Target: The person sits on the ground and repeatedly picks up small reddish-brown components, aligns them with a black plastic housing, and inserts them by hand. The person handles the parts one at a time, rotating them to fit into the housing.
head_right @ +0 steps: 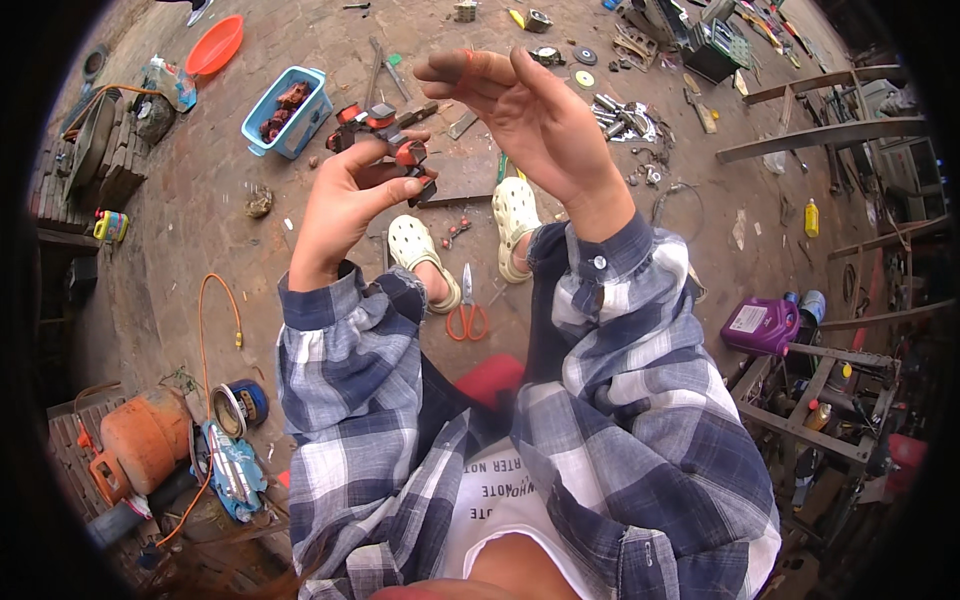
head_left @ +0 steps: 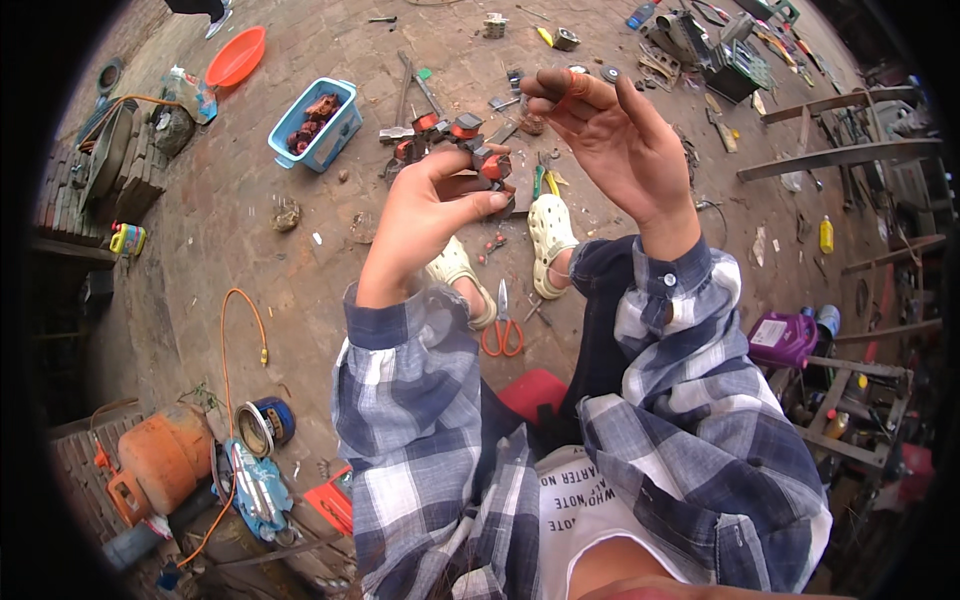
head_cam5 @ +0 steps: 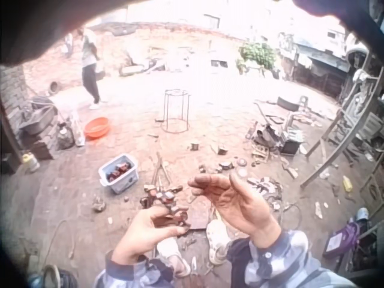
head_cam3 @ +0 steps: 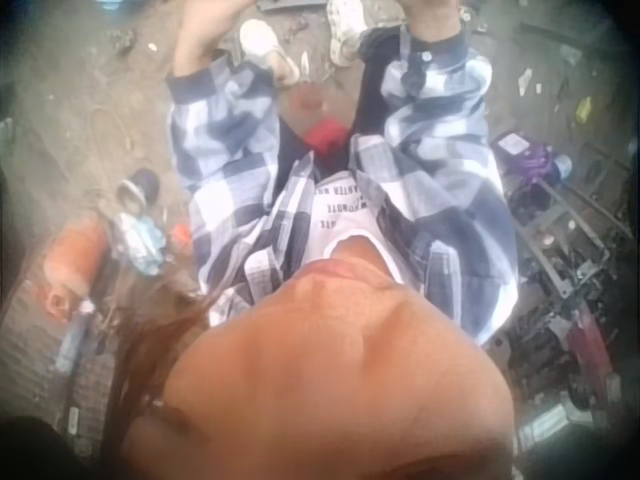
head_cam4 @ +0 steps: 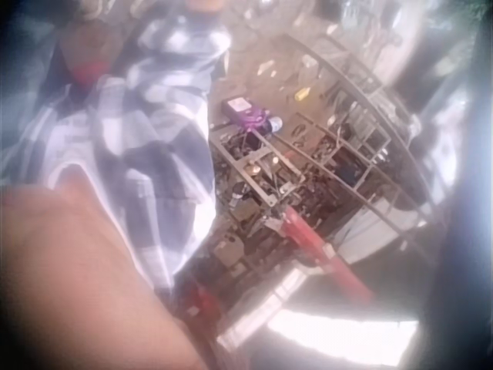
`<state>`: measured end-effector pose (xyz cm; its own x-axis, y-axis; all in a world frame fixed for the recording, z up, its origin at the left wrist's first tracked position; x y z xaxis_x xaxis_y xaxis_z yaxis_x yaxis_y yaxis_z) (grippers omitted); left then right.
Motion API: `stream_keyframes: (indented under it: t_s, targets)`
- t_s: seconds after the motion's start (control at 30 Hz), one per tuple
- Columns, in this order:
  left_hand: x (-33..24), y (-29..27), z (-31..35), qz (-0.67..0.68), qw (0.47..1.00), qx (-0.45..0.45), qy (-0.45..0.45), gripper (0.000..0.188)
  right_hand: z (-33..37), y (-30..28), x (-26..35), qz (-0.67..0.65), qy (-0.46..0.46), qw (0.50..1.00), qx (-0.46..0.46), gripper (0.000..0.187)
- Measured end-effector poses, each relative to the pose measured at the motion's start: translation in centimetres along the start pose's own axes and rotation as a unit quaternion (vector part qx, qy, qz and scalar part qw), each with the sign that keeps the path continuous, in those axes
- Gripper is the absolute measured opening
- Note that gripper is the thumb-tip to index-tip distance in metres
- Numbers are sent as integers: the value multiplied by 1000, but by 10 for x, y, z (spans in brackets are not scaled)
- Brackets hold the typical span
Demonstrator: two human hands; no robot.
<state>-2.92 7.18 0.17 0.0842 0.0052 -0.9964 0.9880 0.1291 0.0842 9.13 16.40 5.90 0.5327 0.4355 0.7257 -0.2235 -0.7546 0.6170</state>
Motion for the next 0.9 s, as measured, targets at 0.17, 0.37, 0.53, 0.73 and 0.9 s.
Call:
stream_keyframes:
  t_s: [0.17,0.37,0.53,0.73,0.9]
  targets:
    - [9,-9,-3,-32,995,-76,-49,31,7,22,14,137,-91,982,93,46]
    - [5,-13,-6,229,970,-79,6,39,9,11,17,186,-109,974,71,47]
    - [-6,0,-5,257,965,-21,49,41,5,-8,21,84,-93,989,-75,51]
    - [19,-12,-11,261,957,-123,3,37,19,46,14,270,-131,945,127,40]
    - [16,-19,-6,382,919,-93,24,40,14,45,8,303,-103,938,133,38]
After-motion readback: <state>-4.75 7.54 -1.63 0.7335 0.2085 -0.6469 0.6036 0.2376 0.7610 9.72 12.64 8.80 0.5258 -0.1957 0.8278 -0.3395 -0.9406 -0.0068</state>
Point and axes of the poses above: each hand's wrist, its own z-axis away from the middle knuckle, its own y-axis out of the palm, x = y × z, the point moved 8 cm from there along -z, towards the middle knuckle, and after that the axes turned 3 degrees about -z, right-handed, at the moved point
